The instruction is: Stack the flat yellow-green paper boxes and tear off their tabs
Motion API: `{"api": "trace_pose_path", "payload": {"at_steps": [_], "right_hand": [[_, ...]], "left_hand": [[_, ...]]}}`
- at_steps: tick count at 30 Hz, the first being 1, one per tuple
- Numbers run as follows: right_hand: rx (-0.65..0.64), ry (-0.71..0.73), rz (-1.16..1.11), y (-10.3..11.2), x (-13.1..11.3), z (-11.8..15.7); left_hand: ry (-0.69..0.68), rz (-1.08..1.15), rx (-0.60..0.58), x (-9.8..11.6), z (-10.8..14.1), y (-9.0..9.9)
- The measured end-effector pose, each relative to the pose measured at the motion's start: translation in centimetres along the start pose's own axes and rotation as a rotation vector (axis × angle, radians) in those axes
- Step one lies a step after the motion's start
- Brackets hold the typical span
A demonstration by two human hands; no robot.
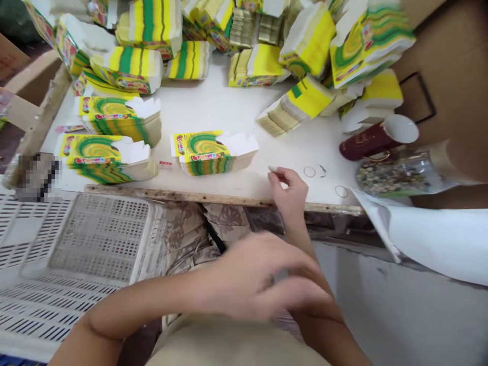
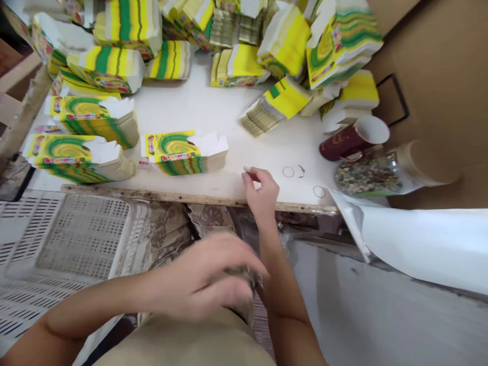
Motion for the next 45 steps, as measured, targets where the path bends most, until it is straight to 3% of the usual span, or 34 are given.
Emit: {"api": "trace_pose_path", "payload": {"at_steps": [2, 4, 6, 9, 12, 16, 21, 24, 26, 30, 33, 36, 39, 43, 45], "right_hand": [[0.136, 0.080, 0.014, 1.7, -2.0, -0.9], [0.144, 0.202, 0.035, 2.6, -5.1, -2.1], [0.017, 0.311, 0.038, 2.4, -8.4, -3.5], [-0.285, 0.387, 0.096, 0.2, -11.7, -5.2], [-0.478, 0.373, 0.198, -2.5, -12.2, -6.0], [-0.506, 0.352, 0.211, -4.0, -11.1, -6.3], [-0.494, 0.343, 0.196, -2.9, -11.5, -6.5], [-0.454, 0.327, 0.132, -1.2, -13.1, -5.6], [-0.453, 0.313, 0.062, -0.6, -14.3, -4.0], [-0.680, 0.304, -0.094, -2.4, -15.5, 1.2], [-0.835, 0.221, -0.219, -5.2, -15.2, 4.9], [-0.885, 0.078, -0.386, -7.5, -15.0, 7.3], [-0.857, -0.014, -0.505, -8.7, -15.5, 8.8], [-0.690, 0.018, -0.431, -9.0, -16.8, 10.3], [-0.680, 0.018, -0.443, -9.3, -17.3, 11.1]], "left_hand": [[0.204, -0.271, -0.022, -3.3, -0.3, -0.3], [0.300, -0.418, -0.126, -6.2, 0.1, -0.8], [0.361, -0.381, -0.167, -8.2, 1.2, -1.0], [0.404, -0.186, -0.123, -9.3, 3.0, -0.9], [0.420, -0.063, 0.018, -9.5, 4.3, -0.4], [0.407, 0.065, 0.155, -10.0, 4.9, -0.3], [0.367, 0.110, 0.139, -10.2, 4.9, -0.2], [0.297, 0.322, 0.199, -10.0, 5.0, 0.0], [0.190, 0.590, 0.331, -9.7, 4.8, 0.2], [-0.104, 1.019, 0.930, -9.9, 4.7, 1.1], [-0.077, 1.080, 1.218, -10.6, 5.0, 1.4], [-0.024, 1.112, 1.332, -11.2, 6.0, 1.5], [0.008, 1.084, 1.369, -11.6, 7.0, 1.5], [0.033, 1.031, 1.432, -11.9, 7.9, 1.8], [0.013, 1.014, 1.499, -11.9, 8.3, 2.1]]}}
Point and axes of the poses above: each hand's wrist, its own z-axis away from the middle knuckle, its own y-axis out of the back of the hand, x = y × z, the point moved 3 cm from there along -z, towards the middle knuckle, and after that the axes turned 4 degrees about -x, right-handed, at the moved point
